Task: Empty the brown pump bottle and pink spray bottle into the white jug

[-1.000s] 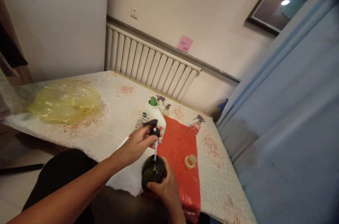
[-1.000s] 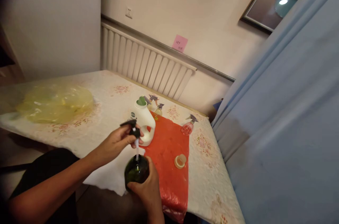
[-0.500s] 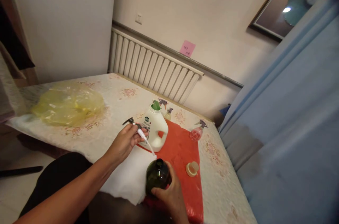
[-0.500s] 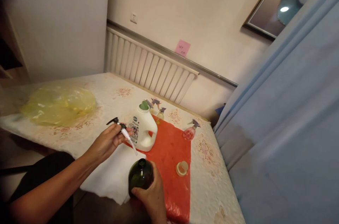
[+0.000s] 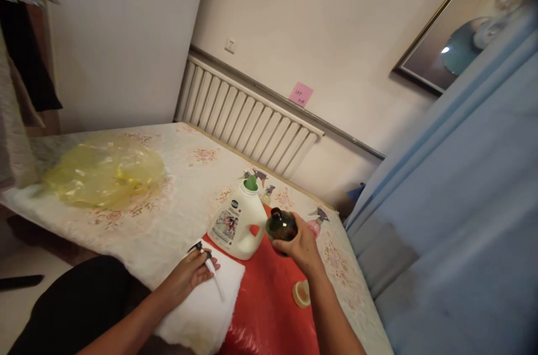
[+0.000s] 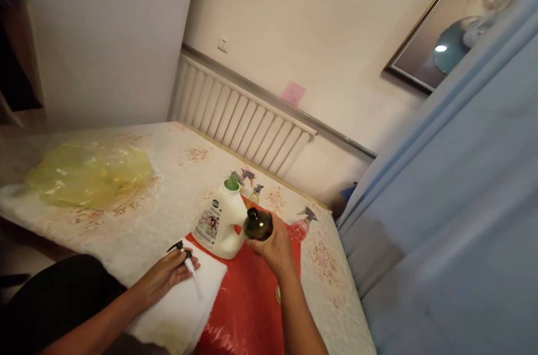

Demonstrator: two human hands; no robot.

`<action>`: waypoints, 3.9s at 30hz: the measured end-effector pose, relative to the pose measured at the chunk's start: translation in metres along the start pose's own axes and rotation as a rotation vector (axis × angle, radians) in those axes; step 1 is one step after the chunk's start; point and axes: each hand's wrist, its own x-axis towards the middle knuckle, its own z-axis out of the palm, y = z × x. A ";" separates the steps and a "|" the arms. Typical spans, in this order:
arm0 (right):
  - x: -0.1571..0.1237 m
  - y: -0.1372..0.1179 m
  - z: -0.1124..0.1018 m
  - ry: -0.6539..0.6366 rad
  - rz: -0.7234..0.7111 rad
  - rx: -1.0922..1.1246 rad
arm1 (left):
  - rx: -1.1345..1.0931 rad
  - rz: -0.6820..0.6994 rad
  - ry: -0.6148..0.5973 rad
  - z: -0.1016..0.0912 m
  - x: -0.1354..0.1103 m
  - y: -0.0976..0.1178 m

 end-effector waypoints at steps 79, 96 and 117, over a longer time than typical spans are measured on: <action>0.122 -0.094 0.003 -0.120 -0.599 -1.242 | -0.034 0.046 -0.158 -0.013 -0.005 -0.004; 0.122 -0.107 0.009 -0.098 -0.733 -1.292 | -0.028 0.045 -0.125 -0.012 -0.006 -0.003; 0.115 -0.104 0.015 -0.081 -0.761 -1.281 | -0.043 0.046 -0.076 -0.009 -0.006 -0.006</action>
